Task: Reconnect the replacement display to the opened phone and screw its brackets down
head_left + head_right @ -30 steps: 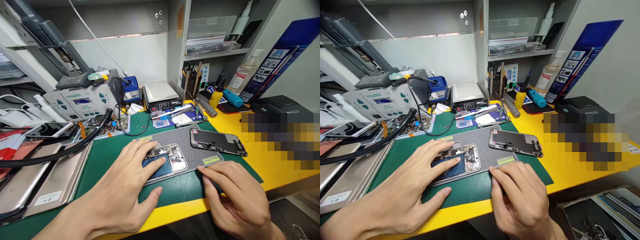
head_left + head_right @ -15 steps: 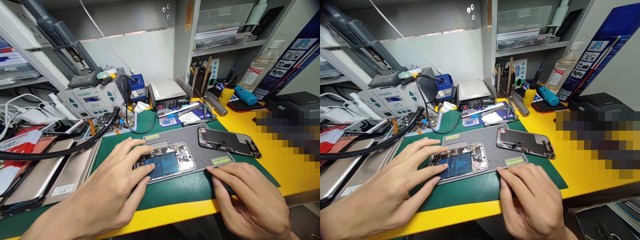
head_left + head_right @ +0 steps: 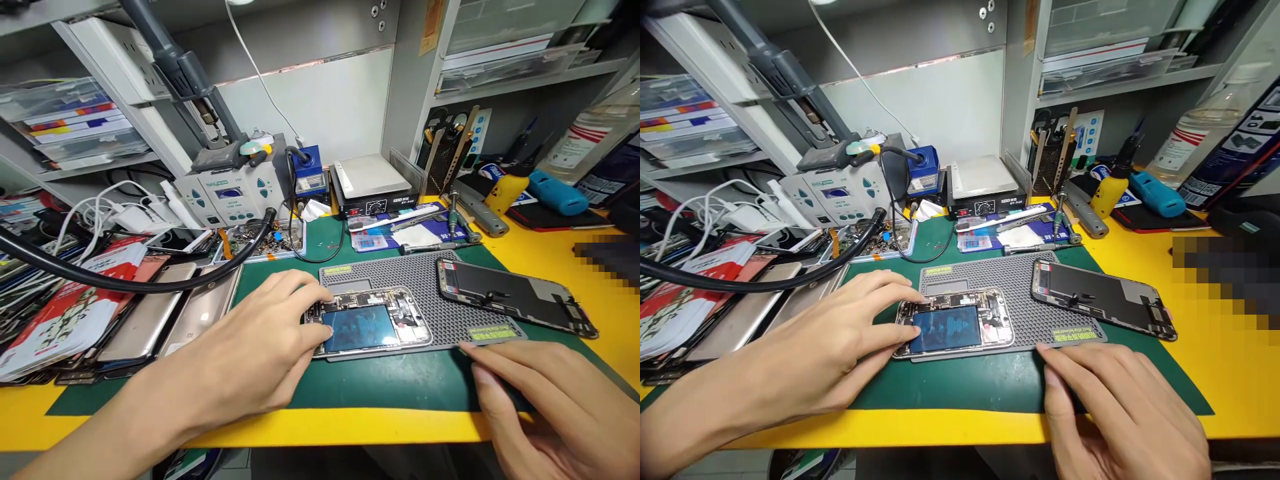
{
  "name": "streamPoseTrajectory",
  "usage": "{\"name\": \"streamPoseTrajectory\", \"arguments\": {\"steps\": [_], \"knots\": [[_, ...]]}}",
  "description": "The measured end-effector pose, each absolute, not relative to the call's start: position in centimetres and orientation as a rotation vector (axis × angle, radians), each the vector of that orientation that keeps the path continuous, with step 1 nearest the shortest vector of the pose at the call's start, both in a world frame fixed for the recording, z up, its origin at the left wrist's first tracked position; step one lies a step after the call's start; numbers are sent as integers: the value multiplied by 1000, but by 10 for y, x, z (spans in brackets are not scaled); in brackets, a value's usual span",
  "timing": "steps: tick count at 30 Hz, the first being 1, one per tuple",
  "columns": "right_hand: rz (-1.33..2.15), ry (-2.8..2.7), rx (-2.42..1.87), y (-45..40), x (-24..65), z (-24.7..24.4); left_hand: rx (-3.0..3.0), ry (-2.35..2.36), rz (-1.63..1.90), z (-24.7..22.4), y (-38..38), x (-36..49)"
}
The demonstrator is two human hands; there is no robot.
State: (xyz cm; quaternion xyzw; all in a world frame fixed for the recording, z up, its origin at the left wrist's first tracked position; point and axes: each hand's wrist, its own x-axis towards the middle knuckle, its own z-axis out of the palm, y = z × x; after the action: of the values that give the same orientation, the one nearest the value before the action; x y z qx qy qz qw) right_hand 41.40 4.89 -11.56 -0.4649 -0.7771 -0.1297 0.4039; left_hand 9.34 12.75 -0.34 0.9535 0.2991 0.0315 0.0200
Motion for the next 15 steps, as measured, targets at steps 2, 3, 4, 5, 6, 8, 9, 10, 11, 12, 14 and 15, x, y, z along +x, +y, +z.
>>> {"name": "streamPoseTrajectory", "arguments": {"steps": [2, 3, 4, 5, 6, 8, 9, 10, 11, 12, 14, 15], "knots": [[-328, -1978, -1163, 49, 416, -117, 2945, 931, 119, -4, 123, 90], [-325, -1984, -1166, 49, 417, -117, 2939, 931, 130, -5, 120, 88], [-325, -1987, -1168, 49, 417, -117, 2932, 931, 134, -6, 118, 87], [-325, -1991, -1164, 49, 416, -116, 2926, 931, 142, -7, 116, 85], [-320, -1994, -1163, 49, 416, -116, 2921, 931, 146, -8, 114, 84], [-307, -1981, -1175, 49, 414, -115, 2922, 930, 174, -9, 112, 82], [-301, -1973, -1182, 49, 413, -115, 2924, 931, 193, -9, 111, 82], [-296, -1975, -1183, 49, 412, -115, 2922, 932, 209, -9, 110, 83], [-294, -1984, -1180, 49, 411, -114, 2919, 927, 232, -9, 110, 84], [-286, -1982, -1191, 49, 410, -113, 2914, 922, 242, -9, 110, 85], [-242, -1969, -1222, 48, 407, -110, 2905, 915, 247, -10, 111, 87], [-219, -1950, -1243, 48, 405, -108, 2903, 914, 247, -11, 112, 89]]}}
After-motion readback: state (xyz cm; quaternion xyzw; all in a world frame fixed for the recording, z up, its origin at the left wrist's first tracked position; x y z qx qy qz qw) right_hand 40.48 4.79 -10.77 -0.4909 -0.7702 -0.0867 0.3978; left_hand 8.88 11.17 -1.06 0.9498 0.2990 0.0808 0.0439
